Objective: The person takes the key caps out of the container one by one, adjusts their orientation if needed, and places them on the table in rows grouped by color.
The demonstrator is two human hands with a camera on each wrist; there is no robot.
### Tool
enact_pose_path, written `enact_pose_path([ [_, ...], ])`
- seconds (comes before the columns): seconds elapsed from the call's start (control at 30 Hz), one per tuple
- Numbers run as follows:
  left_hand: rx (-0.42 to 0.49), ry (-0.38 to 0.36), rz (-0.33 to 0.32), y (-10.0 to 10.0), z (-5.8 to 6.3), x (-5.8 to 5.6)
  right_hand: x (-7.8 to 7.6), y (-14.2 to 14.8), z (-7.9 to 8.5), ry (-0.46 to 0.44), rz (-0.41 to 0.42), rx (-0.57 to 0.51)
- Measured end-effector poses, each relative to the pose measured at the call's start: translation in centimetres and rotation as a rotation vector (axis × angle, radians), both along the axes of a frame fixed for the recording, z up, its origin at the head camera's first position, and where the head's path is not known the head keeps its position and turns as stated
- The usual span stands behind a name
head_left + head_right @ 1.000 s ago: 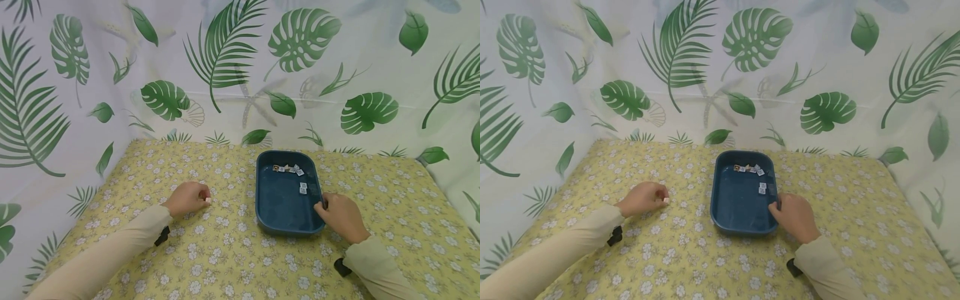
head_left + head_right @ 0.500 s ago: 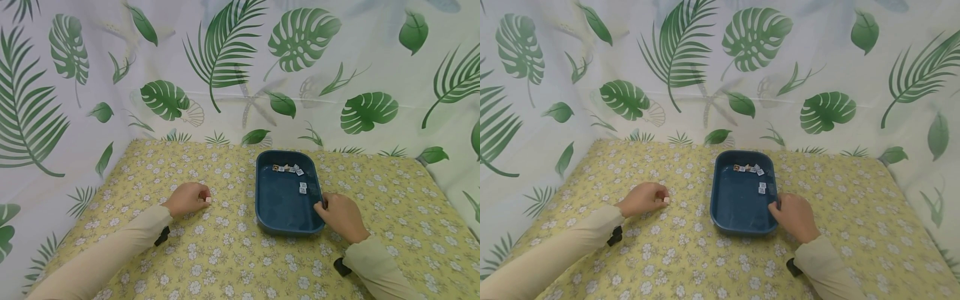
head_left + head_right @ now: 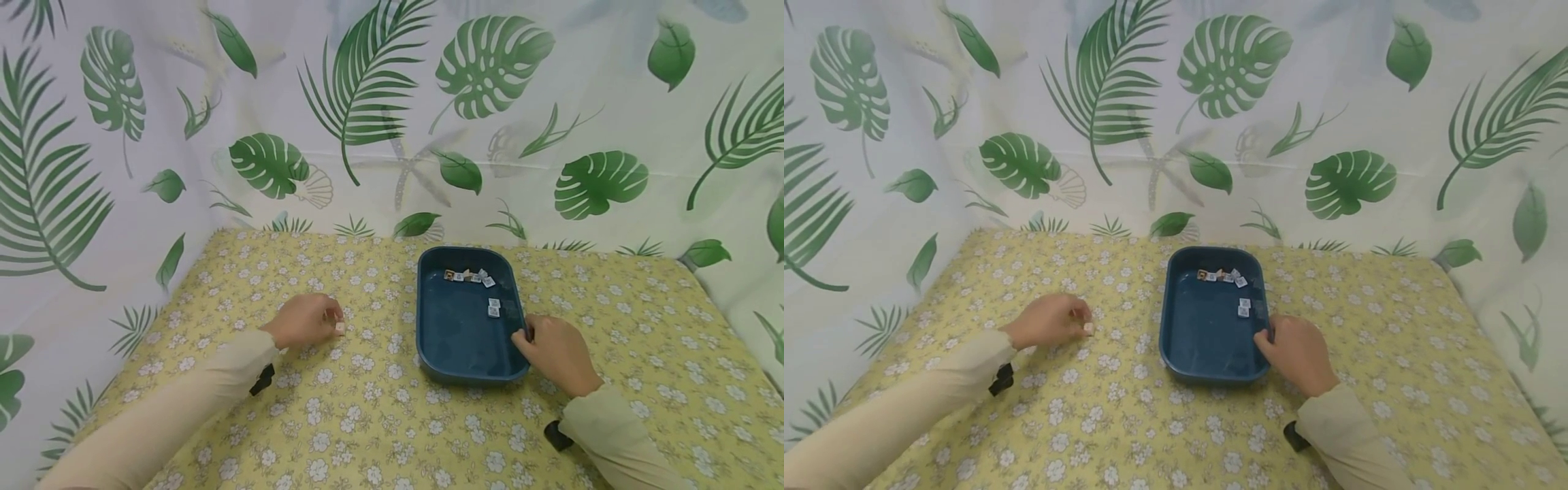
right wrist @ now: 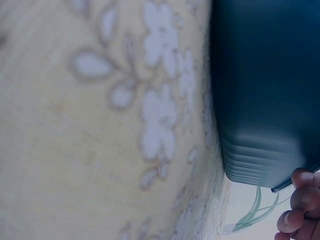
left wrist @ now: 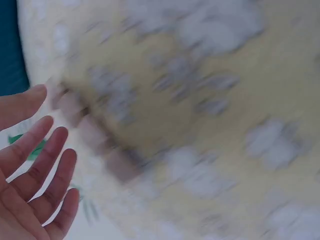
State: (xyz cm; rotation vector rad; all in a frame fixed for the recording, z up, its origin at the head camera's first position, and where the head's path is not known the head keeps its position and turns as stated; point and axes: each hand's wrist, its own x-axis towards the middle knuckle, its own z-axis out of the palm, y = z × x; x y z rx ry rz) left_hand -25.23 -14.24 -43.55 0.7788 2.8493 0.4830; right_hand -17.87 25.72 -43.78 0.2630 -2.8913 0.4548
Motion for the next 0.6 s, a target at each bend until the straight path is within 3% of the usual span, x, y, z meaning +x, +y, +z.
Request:
enact_pose_path([
  [0.13,-0.017,0.044,-0.044,0.8,2.5,-0.6,0.0,0.0,0.0,0.001,0.0,-0.004],
  [0.27,-0.026,0.098,-0.084,3.0,5.4,-1.6,0.0,0.0,0.1,0.001,-0.003,-0.008],
  [0.47,-0.041,0.113,-0.113,8.8,8.9,-3.5,0.0,0.0,0.0,-0.006,-0.005,-0.017],
  [0.6,-0.06,0.078,-0.134,13.6,9.5,-4.6,-0.2,-0.1,-0.1,-0.007,-0.005,-0.017],
])
